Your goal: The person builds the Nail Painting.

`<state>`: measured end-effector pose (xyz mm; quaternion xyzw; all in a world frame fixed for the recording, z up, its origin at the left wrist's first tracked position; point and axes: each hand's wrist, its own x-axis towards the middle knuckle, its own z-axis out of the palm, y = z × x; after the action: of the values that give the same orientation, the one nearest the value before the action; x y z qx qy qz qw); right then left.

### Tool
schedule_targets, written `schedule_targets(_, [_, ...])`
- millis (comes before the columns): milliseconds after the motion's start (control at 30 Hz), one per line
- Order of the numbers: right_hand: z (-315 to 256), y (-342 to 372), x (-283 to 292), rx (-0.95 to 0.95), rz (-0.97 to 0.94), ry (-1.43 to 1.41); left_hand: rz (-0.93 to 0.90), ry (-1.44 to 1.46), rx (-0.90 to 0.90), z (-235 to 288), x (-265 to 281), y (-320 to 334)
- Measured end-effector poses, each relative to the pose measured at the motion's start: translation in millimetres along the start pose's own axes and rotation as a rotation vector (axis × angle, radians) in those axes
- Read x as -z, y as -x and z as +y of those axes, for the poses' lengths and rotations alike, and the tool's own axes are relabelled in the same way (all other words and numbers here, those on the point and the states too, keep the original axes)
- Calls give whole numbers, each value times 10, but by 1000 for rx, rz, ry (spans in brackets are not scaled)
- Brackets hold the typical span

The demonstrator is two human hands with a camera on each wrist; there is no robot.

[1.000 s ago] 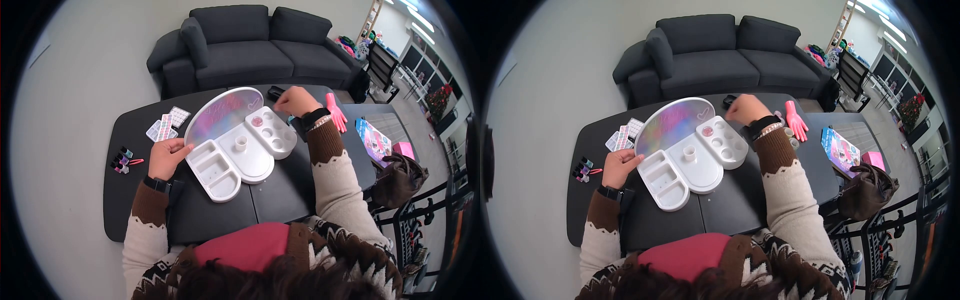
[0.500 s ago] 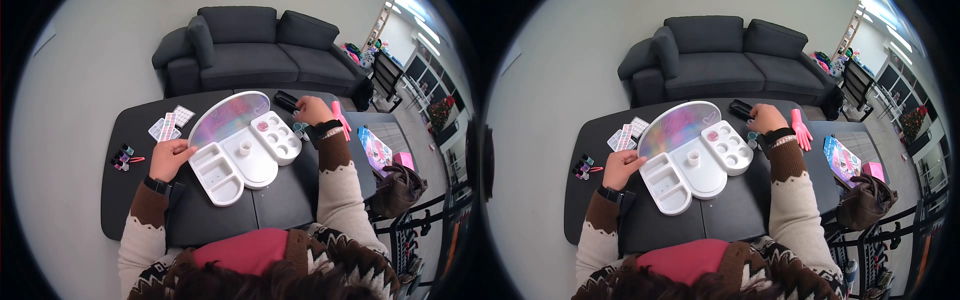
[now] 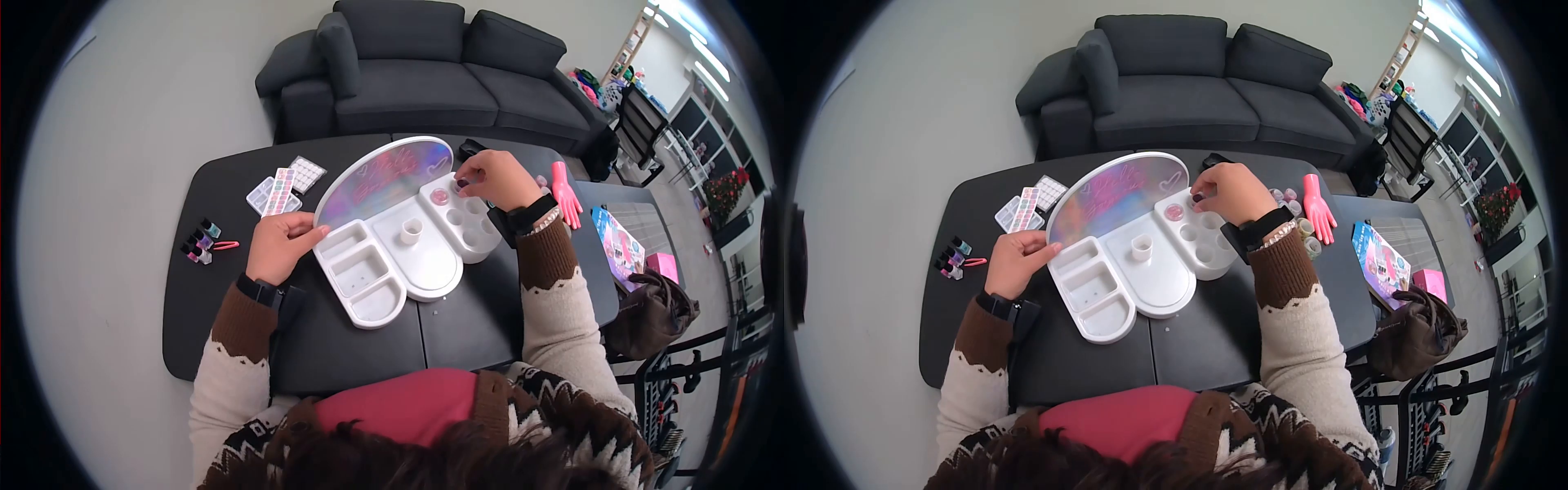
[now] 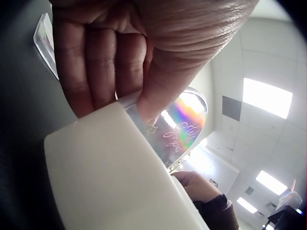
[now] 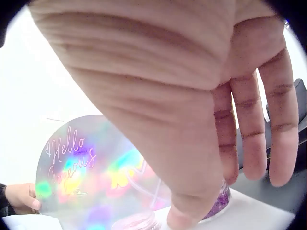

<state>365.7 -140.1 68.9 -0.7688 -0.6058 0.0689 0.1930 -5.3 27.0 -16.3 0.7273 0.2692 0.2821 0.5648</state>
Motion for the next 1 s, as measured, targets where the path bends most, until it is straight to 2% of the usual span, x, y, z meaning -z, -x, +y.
schedule_targets(100, [8, -16, -58, 28, -7, -16, -8, -14, 6, 76, -8, 10])
schedule_targets(367, [9, -11, -117, -146, 21, -71, 7, 20, 9, 65, -28, 13])
schedule_targets(500, [52, 11, -139, -125, 73, -29, 2, -53, 22, 113, -4, 28])
schedule_targets(600, [215, 36, 1, -76, 9, -116, 15, -112, 43, 168, -15, 55])
schedule_targets(667, [560, 85, 56, -91, 23, -40, 8, -104, 44, 106, -13, 39])
schedule_targets(700, [690, 161, 45, -174, 18, 57, 3, -64, 33, 68, -7, 34])
schedule_targets(800, [855, 266, 51, -241, -40, 123, 4, 15, 19, -17, -11, 5])
schedule_targets(1000, [671, 223, -3, -247, -30, 194, 8, -10, 22, -7, -8, 12])
